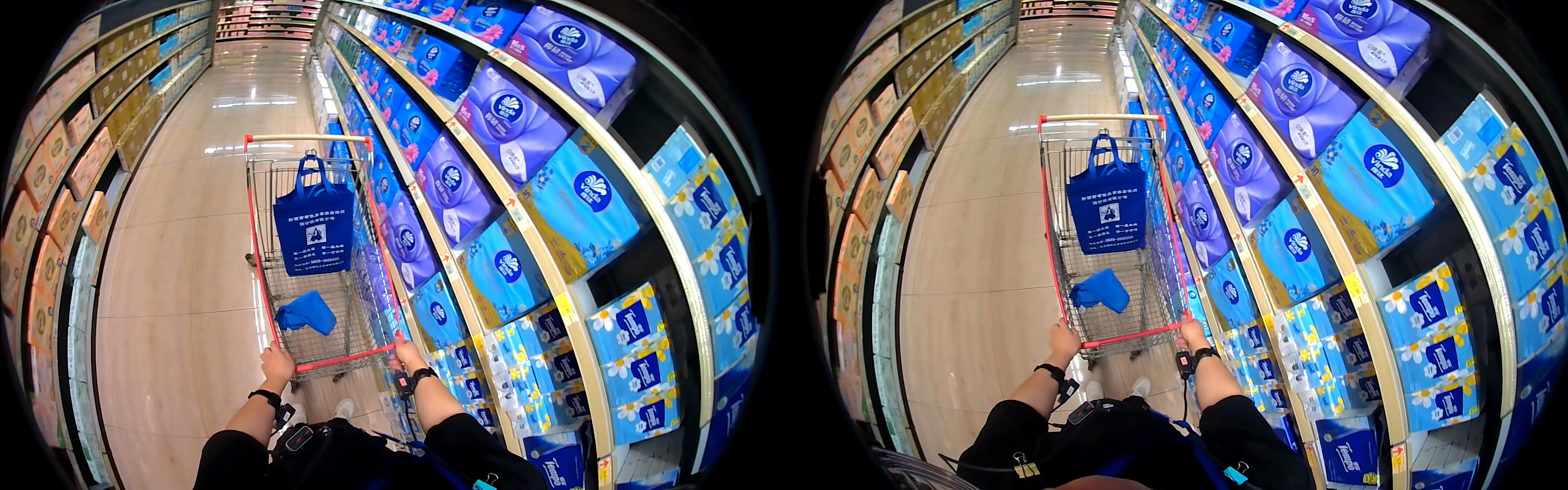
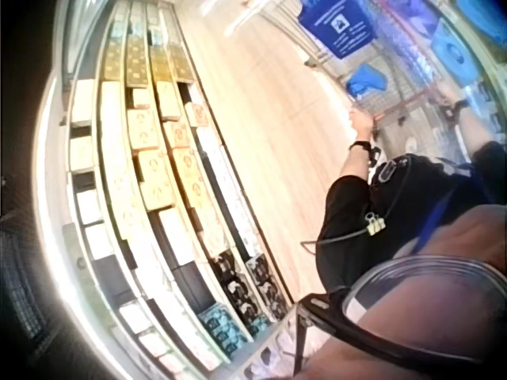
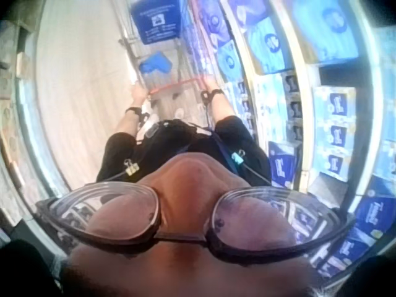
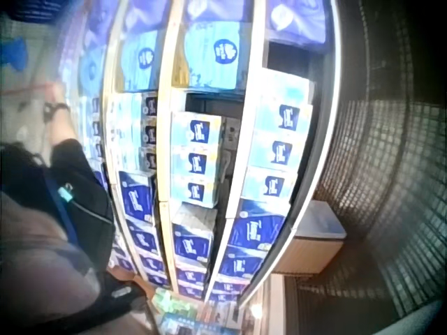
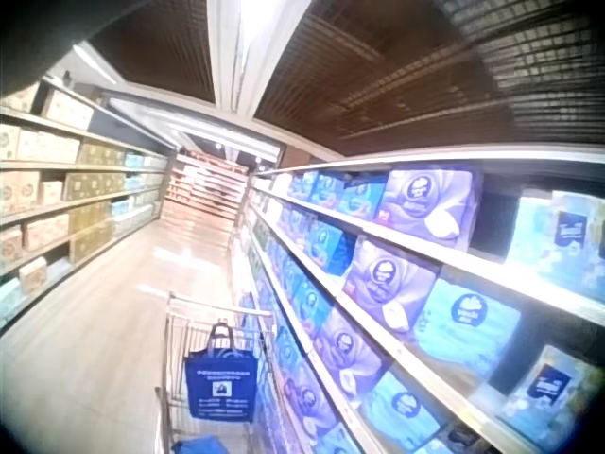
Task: The person repeatedly takes packages of tissues and paper towels from a shopping cart and places them onto the store shelves. They handle various brands and package sizes, arranging the items neatly on the display shelves.
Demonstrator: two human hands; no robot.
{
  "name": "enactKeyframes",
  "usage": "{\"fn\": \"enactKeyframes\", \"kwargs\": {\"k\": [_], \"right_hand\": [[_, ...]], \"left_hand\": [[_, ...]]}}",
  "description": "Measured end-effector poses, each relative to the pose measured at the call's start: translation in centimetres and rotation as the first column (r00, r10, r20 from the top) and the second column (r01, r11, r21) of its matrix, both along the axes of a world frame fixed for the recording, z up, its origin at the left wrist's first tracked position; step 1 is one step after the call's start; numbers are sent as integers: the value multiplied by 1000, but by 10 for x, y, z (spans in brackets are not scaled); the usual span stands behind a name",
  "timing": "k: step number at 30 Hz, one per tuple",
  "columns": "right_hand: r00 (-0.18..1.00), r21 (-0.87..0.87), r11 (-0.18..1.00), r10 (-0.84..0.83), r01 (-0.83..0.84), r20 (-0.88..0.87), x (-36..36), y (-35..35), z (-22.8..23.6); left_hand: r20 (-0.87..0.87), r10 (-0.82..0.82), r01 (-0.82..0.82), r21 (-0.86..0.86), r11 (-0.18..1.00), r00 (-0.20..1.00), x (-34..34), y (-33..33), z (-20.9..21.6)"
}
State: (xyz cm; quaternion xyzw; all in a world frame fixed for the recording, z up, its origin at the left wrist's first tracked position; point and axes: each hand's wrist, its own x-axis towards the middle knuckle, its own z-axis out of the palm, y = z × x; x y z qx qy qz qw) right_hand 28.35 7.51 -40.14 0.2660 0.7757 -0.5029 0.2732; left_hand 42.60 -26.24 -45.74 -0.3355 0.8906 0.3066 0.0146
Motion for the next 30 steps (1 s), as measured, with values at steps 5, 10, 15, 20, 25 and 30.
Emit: {"fn": "enactKeyframes", "kwargs": {"k": [5, 10, 15, 20, 25, 30], "right_hand": [[991, 194, 974, 126, -114, -46, -23, 21, -43], [796, 539, 712, 594, -451, -118, -57, 30, -56], [929, 162, 945, 313, -284, -198, -82, 45, -97], [955, -12, 959, 280, -282, -96, -91, 9, -22], [928, 44, 930, 366, -364, -73, -133, -16, -19], [853, 228, 857, 500, -463, -148, -169, -53, 3]], "left_hand": [[102, 75, -82, 62, 995, 992, -4, 17, 5], [219, 90, -106, 63, 992, 971, -11, 1, -11], [233, 49, -90, 167, 982, 971, -31, -17, -40], [164, 131, -177, 315, 932, 978, -55, -43, -87], [159, 115, -160, 309, 938, 981, -86, -82, -111], [220, 125, -186, 288, 939, 968, -130, -95, -63]]}}
